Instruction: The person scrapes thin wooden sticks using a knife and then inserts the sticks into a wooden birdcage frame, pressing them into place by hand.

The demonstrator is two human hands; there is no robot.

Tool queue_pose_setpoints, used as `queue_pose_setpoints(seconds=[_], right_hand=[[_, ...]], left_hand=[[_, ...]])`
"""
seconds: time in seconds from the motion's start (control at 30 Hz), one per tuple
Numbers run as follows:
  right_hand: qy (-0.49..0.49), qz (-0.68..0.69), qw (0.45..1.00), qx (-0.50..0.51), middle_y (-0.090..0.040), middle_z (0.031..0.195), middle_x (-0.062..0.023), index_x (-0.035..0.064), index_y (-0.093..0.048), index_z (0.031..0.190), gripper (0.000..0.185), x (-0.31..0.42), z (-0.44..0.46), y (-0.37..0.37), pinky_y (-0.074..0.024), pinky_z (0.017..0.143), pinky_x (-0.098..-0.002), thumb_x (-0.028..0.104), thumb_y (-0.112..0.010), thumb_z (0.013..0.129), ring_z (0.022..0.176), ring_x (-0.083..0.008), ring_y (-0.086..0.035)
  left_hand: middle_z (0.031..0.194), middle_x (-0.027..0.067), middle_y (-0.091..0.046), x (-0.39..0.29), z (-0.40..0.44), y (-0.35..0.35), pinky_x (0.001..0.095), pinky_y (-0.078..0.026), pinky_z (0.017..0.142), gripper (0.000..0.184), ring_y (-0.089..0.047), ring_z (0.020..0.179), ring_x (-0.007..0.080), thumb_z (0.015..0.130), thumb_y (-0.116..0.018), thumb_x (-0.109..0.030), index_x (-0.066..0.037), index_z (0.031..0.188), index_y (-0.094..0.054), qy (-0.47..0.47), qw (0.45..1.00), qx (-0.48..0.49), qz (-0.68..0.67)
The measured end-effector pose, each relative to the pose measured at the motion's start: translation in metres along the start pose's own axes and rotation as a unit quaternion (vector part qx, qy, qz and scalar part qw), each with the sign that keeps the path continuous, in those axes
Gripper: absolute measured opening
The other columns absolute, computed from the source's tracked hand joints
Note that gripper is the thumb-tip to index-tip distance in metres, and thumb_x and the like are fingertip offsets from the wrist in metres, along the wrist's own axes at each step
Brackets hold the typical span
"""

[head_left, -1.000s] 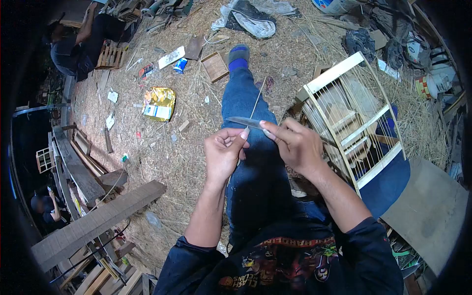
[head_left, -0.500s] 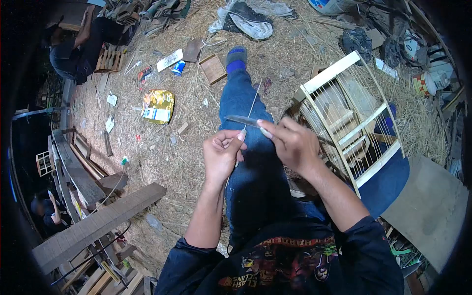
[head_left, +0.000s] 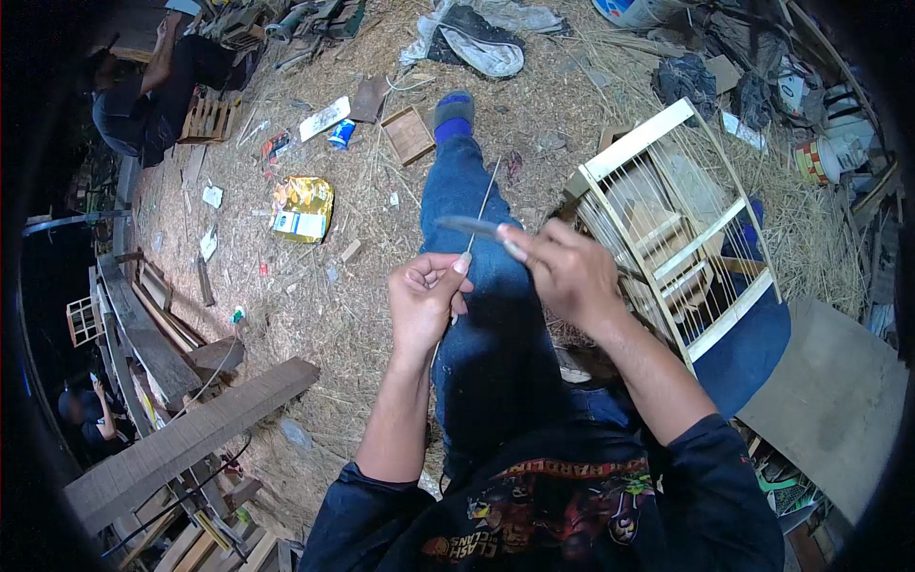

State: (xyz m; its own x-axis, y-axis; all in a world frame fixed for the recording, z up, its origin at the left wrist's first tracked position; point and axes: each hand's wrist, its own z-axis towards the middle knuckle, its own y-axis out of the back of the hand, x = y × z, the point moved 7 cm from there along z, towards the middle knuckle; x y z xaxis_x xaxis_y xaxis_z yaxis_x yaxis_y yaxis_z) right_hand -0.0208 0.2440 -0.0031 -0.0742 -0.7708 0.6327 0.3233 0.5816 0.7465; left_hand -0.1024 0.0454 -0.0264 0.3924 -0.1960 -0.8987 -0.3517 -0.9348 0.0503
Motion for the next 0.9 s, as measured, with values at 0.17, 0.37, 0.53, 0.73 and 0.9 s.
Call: queue_pose_setpoints(seconds=[0.17, 0.37, 0.53, 0.73, 0.9], right_hand=[[0.01, 0.013, 0.999, 0.036, -0.062, 0.082, -0.0027, 0.0372, -0.079, 0.126, 0.031, 0.008, -0.003, 0.001, -0.0553, 0.055, -0.0412, 0.022, -0.069, 0.1, 0.066, -0.0259, -0.069], [0.005, 0.041, 0.997, 0.066, -0.063, 0.082, -0.0038, 0.0374, -0.076, 0.129, 0.034, 0.014, -0.014, 0.0, -0.0552, 0.055, -0.0417, 0.022, -0.072, 0.098, 0.068, -0.0268, -0.071], [0.008, 0.041, 0.997, 0.062, -0.062, 0.081, -0.004, 0.0385, -0.076, 0.13, 0.037, 0.013, -0.014, -0.002, -0.0551, 0.055, -0.0421, 0.021, -0.072, 0.098, 0.067, -0.0278, -0.07], [0.011, 0.037, 0.998, 0.054, -0.062, 0.08, -0.0041, 0.0394, -0.075, 0.131, 0.039, 0.012, -0.015, -0.001, -0.0551, 0.055, -0.0423, 0.021, -0.072, 0.097, 0.067, -0.0283, -0.07], [0.002, 0.032, 0.998, 0.054, -0.062, 0.081, -0.004, 0.0391, -0.075, 0.13, 0.038, 0.011, -0.013, 0.0, -0.0555, 0.055, -0.0422, 0.021, -0.073, 0.097, 0.068, -0.0277, -0.071]], left_hand=[[0.073, 0.009, -0.073, -0.001, -0.007, 0.006, 0.0226, -0.044, 0.047, 0.018, -0.061, 0.05, 0.0091, 0.099, -0.079, -0.011, 0.005, 0.103, -0.075, 0.004, 1.0, 0.008, -0.002], [0.069, 0.0078, -0.071, 0.002, -0.025, 0.009, 0.0229, -0.045, 0.047, 0.019, -0.061, 0.049, 0.0098, 0.101, -0.078, -0.014, 0.005, 0.101, -0.074, 0.024, 0.999, 0.003, -0.032], [0.067, 0.0055, -0.069, -0.001, -0.014, 0.005, 0.0231, -0.042, 0.044, 0.021, -0.058, 0.047, 0.0087, 0.102, -0.077, -0.017, 0.004, 0.097, -0.073, 0.037, 0.999, 0.021, 0.011], [0.064, 0.0041, -0.066, -0.001, -0.009, 0.003, 0.0234, -0.039, 0.041, 0.024, -0.054, 0.044, 0.0078, 0.104, -0.076, -0.02, 0.003, 0.096, -0.072, 0.025, 0.998, 0.047, 0.028], [0.063, 0.0041, -0.065, -0.001, -0.01, 0.002, 0.0235, -0.039, 0.041, 0.024, -0.054, 0.044, 0.0076, 0.104, -0.076, -0.019, 0.003, 0.096, -0.072, 0.03, 0.998, 0.046, 0.013]])
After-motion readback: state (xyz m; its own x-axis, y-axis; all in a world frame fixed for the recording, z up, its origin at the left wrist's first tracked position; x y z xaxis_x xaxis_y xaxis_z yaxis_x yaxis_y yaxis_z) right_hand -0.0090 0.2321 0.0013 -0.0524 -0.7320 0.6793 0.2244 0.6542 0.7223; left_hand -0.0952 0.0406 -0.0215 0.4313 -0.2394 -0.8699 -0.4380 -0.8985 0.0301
